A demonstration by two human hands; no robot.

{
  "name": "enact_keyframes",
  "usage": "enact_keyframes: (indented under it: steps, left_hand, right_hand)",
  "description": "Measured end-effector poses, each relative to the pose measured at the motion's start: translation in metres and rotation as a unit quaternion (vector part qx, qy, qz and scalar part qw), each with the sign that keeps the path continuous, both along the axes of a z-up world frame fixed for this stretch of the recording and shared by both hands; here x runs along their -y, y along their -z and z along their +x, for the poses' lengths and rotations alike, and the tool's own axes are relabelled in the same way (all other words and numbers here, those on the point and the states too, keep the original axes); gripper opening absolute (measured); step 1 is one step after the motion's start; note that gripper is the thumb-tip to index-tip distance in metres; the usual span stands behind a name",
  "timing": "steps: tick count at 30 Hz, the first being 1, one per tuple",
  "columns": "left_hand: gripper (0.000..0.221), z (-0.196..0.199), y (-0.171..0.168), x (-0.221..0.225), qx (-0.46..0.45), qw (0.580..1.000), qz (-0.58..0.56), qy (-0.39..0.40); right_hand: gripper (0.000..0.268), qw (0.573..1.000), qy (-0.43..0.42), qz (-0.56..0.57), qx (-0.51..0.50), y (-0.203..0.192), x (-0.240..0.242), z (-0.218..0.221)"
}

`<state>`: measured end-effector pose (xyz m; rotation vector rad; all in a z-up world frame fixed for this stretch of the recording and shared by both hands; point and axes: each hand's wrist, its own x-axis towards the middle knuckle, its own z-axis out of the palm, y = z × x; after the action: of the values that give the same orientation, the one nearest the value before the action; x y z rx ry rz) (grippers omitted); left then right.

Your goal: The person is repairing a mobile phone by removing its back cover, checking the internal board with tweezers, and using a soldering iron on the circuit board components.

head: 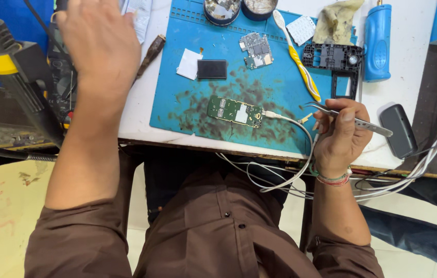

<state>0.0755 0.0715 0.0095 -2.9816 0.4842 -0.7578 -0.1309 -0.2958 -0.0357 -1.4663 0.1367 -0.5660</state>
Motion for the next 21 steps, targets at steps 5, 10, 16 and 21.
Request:
enact_keyframes:
  steps: [5,10,16,21]
  left_hand:
    - [0.021,-0.040,-0.019,0.003,0.041,0.973,-0.189,0.127]
    - [0.018,-0.108,-0.012,0.035,-0.242,0.772,-0.560,0.180]
    - [0.012,-0.132,0.006,0.039,-0.330,0.678,-0.619,0.220]
    - [0.006,-0.129,0.007,0.036,-0.357,0.667,-0.615,0.222]
  right_hand:
    - [0.036,1.000,0.009,-0.005,-0.004,-0.002,-0.003,0.002]
    - [0.025,0.999,0.011,-0.024,-0.018,-0.017,-0.013,0.000]
    - [0.024,0.995,-0.049,-0.040,-0.082,-0.046,-0.045,-0.025]
    - [0.021,0.986,-0.060,-0.150,-0.048,-0.044,-0.067,-0.024]
